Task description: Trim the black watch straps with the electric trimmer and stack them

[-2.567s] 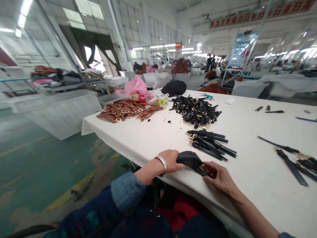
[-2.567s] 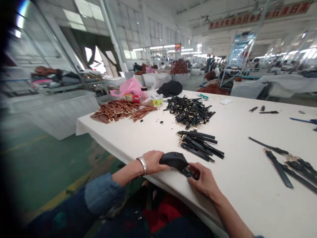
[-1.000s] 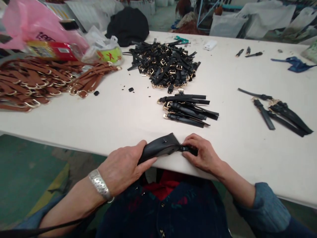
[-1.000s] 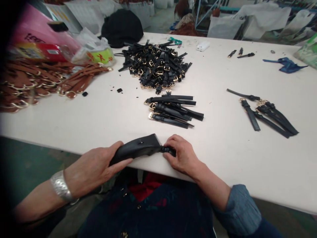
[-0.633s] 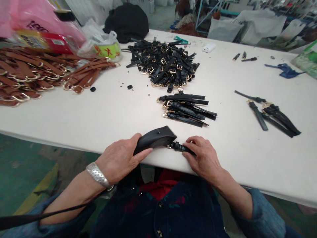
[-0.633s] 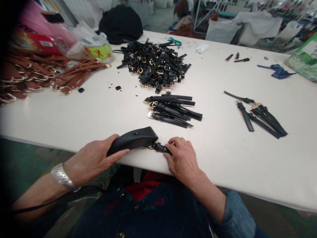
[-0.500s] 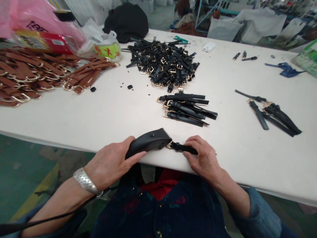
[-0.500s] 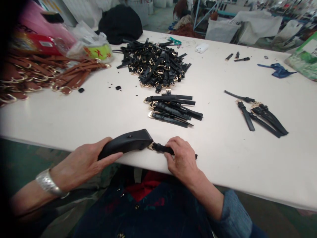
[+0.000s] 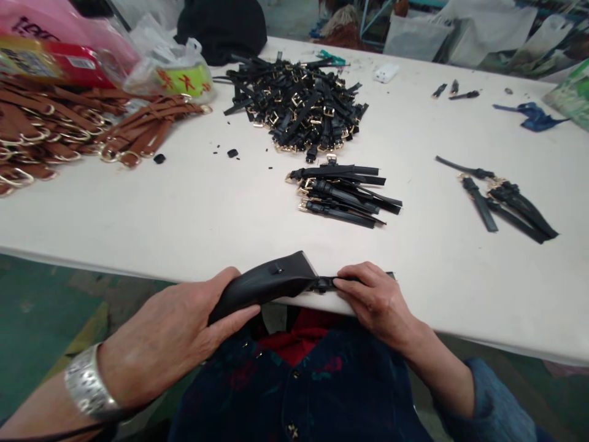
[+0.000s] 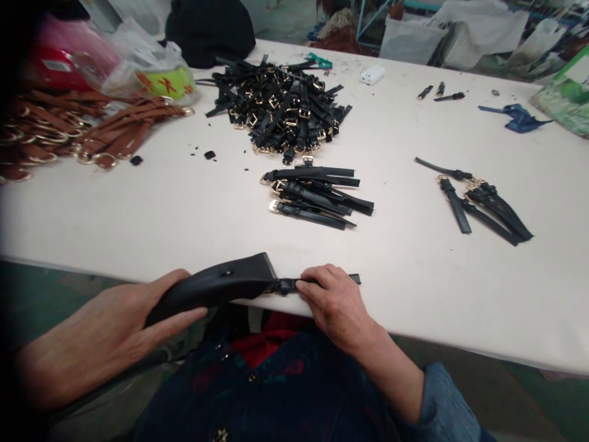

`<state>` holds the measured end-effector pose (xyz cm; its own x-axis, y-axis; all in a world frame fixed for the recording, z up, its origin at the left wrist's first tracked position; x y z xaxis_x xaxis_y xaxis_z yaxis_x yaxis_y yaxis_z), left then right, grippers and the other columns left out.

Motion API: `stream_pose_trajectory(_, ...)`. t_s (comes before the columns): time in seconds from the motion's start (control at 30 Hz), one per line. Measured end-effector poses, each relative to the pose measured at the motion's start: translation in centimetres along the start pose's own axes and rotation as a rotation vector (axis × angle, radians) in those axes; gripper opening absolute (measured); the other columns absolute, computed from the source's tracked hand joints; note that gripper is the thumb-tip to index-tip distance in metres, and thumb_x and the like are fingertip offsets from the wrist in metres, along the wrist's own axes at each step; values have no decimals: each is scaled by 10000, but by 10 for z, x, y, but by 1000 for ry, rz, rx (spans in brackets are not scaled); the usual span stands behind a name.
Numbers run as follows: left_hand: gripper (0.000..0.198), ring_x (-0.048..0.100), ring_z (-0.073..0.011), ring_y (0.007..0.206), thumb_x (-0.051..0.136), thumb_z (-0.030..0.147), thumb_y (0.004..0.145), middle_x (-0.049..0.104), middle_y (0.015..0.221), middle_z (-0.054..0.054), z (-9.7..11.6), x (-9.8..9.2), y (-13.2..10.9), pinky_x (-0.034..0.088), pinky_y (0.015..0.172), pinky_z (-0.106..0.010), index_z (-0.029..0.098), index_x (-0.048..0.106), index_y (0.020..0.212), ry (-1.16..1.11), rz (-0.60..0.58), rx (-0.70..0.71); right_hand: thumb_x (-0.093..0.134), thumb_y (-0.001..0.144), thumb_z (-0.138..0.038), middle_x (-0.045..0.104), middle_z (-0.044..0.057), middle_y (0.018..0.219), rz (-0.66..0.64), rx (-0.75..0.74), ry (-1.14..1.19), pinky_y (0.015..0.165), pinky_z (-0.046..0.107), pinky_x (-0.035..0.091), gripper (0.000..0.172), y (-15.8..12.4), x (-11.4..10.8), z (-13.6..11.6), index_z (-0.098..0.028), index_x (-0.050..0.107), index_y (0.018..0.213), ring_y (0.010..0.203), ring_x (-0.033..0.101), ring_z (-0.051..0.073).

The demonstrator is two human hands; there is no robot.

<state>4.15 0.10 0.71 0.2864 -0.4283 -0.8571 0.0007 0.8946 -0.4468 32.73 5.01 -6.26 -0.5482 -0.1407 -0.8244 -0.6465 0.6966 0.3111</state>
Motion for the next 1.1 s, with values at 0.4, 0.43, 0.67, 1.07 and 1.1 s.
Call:
stream_pose_trajectory(0.4,409,609,-236,560,318,587,829,614,603,-29,44,-3,9,344,516,-318,227,501,894,238,-4,139,649,761,-192,643,54,914,29,192,266,764,326,502,226,6,-3,10,-200,602,982,839,600,181)
stream_pose_trajectory(0.43,400,605,-233,553,311,573,839,612,598,-29,48,-5,11,336,508,-312,225,498,896,247,7,150,650,755,-184,639,57,924,31,194,267,771,329,502,239,7,-3,11,-198,602,989,849,599,183)
stream_pose_trajectory(0.67,427,605,-222,560,331,579,828,630,613,-41,43,-12,11,341,513,-305,213,520,939,251,-2,166,657,742,-154,598,87,1078,65,186,290,870,342,492,228,5,1,10,-201,640,964,987,590,198)
stream_pose_trajectory(1.07,394,591,-236,570,373,563,807,642,655,-57,58,-30,22,318,511,-312,225,548,906,339,-74,211,684,726,-156,614,74,1030,58,223,343,846,344,503,200,8,-1,10,-197,651,918,952,602,193)
stream_pose_trajectory(1.1,394,590,-237,573,374,562,809,639,655,-59,63,-31,24,318,509,-309,223,547,912,352,-70,229,684,727,-159,614,73,1030,55,226,342,850,345,501,199,8,-1,10,-197,652,920,953,602,194)
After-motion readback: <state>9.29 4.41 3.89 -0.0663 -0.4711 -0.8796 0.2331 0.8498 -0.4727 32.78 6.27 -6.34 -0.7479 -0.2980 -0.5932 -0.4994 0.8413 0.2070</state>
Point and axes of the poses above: each hand's wrist, its own y-axis towards the middle knuckle, its own x-axis out of the palm, z = x × y, the point moved 1 cm from there along y, towards the middle knuckle
